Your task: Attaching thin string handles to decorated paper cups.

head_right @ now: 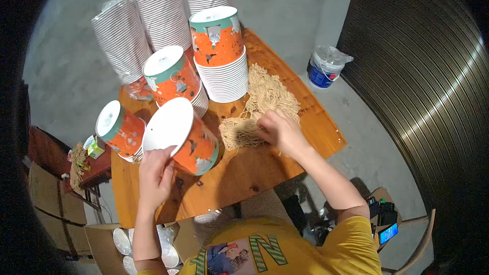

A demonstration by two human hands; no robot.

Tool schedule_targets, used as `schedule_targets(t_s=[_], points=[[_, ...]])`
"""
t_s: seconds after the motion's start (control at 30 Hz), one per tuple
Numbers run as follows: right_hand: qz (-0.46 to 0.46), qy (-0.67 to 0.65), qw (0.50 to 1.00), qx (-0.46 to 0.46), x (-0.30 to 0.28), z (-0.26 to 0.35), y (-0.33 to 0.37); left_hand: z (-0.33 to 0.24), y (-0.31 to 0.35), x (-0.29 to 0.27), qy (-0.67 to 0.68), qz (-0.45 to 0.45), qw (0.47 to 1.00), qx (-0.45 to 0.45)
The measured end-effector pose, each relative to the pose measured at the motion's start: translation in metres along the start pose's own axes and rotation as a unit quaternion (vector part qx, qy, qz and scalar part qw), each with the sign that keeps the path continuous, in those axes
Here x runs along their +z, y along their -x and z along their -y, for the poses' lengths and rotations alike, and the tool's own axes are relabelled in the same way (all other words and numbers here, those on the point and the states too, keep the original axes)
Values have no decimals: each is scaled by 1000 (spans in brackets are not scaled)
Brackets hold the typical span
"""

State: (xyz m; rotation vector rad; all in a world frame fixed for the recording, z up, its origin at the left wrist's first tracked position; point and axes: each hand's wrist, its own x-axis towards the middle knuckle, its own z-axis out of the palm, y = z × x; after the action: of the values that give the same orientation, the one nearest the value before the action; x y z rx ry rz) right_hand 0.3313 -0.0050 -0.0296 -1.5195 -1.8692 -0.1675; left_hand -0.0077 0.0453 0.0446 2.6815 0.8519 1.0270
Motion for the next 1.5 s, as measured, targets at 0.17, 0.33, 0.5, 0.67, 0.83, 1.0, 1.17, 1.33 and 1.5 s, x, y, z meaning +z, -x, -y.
schedule_targets(t_s=[0.17,0.33,0.5,0.67,0.83,1.0,1.17,1.33,1.5], points=[[22,7,999,22,17,-10,9,1,16,12,-42,50,998,18],[37,39,999,-3,12,12,-2,2,29,17,-89,68,993,30],[28,59,998,-14,11,24,-3,-2,31,19,-98,76,992,24],[20,-111,990,-87,3,44,-15,-23,31,22,-18,-56,998,12],[1,-144,989,-12,-4,81,-27,-57,15,38,99,-68,993,-4],[-33,-6,999,-21,30,26,-18,-58,25,77,170,-14,984,-40],[49,75,993,80,68,28,-4,-44,36,115,231,35,959,-158],[-23,68,994,79,85,15,2,-51,34,114,234,61,955,-172],[8,-94,995,-31,39,75,12,-46,38,105,169,3,983,-79]])
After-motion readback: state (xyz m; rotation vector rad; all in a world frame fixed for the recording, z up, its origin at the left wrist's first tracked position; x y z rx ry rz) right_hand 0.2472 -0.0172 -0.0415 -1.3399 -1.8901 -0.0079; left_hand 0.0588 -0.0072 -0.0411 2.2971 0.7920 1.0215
